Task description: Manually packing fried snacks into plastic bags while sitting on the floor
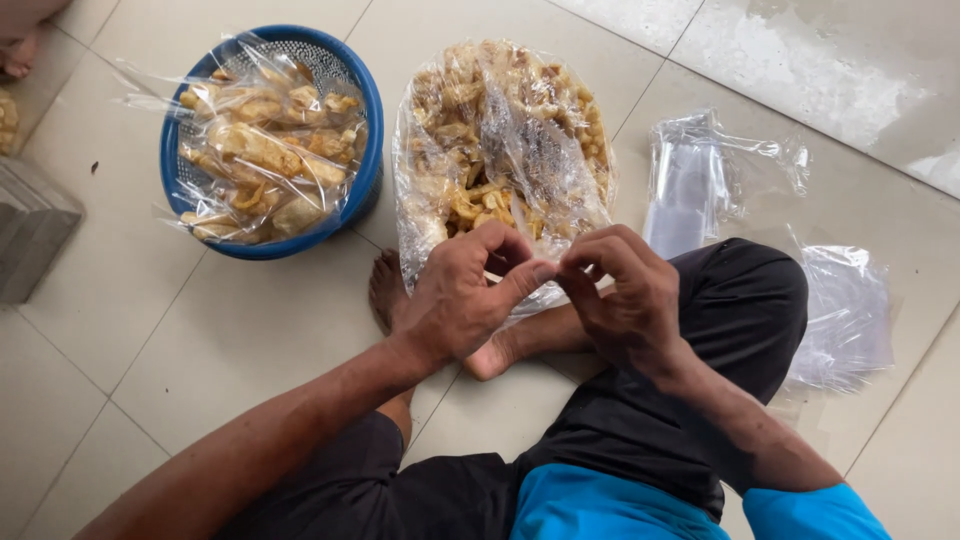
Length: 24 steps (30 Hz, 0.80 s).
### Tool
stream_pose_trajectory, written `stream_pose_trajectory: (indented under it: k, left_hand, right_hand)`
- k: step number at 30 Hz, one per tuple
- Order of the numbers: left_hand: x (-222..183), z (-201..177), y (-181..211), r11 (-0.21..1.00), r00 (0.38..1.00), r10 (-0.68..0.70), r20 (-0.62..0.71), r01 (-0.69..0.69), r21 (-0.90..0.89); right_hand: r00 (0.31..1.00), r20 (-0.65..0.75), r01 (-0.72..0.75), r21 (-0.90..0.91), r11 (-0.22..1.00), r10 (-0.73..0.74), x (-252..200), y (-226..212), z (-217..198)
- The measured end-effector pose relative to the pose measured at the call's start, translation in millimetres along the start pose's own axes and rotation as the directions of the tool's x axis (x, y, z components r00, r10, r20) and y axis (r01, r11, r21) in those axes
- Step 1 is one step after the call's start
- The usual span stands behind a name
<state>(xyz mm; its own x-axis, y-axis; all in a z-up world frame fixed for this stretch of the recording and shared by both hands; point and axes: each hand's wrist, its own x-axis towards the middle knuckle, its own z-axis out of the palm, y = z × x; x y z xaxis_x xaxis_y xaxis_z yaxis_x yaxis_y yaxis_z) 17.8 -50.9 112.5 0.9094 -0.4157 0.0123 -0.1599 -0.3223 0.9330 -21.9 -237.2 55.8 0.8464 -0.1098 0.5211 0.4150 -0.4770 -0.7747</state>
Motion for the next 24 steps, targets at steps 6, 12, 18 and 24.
stream_pose_trajectory:
  k: [6,12,18,24]
  left_hand:
    - [-1.1,-2.4,-14.3,0.984,0.996,-0.057,-0.063,0.046,-0.173]
    - [-1.1,-7.2,-23.0,0.997,0.996,0.034,-0.084,-0.028,0.076]
    - [-4.3,-5.4,-27.6,0.934,0.970,0.233,-0.067,-0.204,0.292]
    - [-11.8,-9.1,-14.3,0.565,0.854,0.470,0.224,-0.486,0.667]
  right_hand:
    - [0.988,0.046,-0.152,0.209,0.966,0.146,-3.7,-8.9,19.9]
    - [0.957,-0.033,-0.271,0.254,0.928,0.289,-4.5,2.8,25.6]
    - [0.997,-0.078,-0.015,0.030,0.999,0.017,0.6,4.2,23.1]
    - [0.997,-0.066,0.039,-0.018,0.999,-0.040,-2.3,5.4,21.4]
